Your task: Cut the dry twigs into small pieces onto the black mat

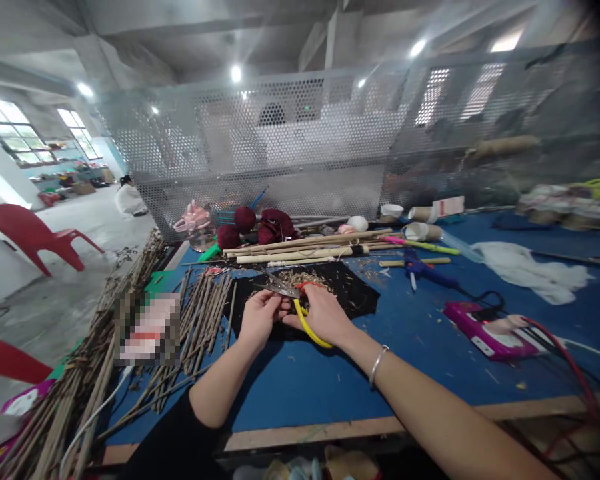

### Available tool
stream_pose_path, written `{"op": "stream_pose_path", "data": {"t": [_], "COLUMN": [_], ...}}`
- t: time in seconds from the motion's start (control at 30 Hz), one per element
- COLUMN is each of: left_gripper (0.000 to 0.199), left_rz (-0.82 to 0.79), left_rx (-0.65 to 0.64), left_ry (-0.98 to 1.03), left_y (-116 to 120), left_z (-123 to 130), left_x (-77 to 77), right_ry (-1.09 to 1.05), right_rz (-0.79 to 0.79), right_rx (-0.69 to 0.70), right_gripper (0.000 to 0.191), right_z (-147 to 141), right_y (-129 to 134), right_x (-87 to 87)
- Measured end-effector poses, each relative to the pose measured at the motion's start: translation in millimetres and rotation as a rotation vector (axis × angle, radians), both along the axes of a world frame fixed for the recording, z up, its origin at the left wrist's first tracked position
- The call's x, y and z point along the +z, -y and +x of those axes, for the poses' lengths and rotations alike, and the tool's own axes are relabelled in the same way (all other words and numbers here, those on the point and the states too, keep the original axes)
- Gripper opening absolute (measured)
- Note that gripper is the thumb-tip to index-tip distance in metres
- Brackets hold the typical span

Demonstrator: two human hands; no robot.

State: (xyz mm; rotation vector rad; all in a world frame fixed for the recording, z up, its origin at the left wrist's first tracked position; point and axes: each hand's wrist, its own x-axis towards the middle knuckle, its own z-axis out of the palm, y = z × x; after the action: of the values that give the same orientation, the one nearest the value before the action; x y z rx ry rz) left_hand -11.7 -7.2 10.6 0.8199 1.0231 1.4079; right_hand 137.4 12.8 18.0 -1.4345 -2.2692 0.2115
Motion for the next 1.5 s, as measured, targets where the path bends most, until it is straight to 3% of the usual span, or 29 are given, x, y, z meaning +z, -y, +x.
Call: {"op": "stream_pose_path", "data": {"t": [0.6, 0.93, 1.3, 1.5], "left_gripper": [0.028, 0.031, 0.015, 0.023], "left_rz": [0.040, -0.004, 0.033, 0.112], "left_rx": [0.053, 0.148, 0.188, 0.102], "left_ry": [-0.066, -0.031, -0.271, -0.307], "left_y": [1.1, -3.6, -3.1, -1.3], "left_z": [1.7, -2.8, -2.7, -6.3], "left_x": [-0.1, 0.4, -2.7, -0.8], "right_ry": [0.024, 0.088, 0.094, 0.047], "right_rz": [-0.144, -0.123, -0.089, -0.106], "right_rx": [-0.061, -0.102, -0.062, -0.038], "right_gripper": [0.049, 0.052, 0.053, 0.047], "right_z": [0.0, -0.4, 0.9, 2.9], "right_y": [-2.4, -2.2, -1.1, -2.2], "right_x": [-3.9, -3.5, -1.9, -0.1]}}
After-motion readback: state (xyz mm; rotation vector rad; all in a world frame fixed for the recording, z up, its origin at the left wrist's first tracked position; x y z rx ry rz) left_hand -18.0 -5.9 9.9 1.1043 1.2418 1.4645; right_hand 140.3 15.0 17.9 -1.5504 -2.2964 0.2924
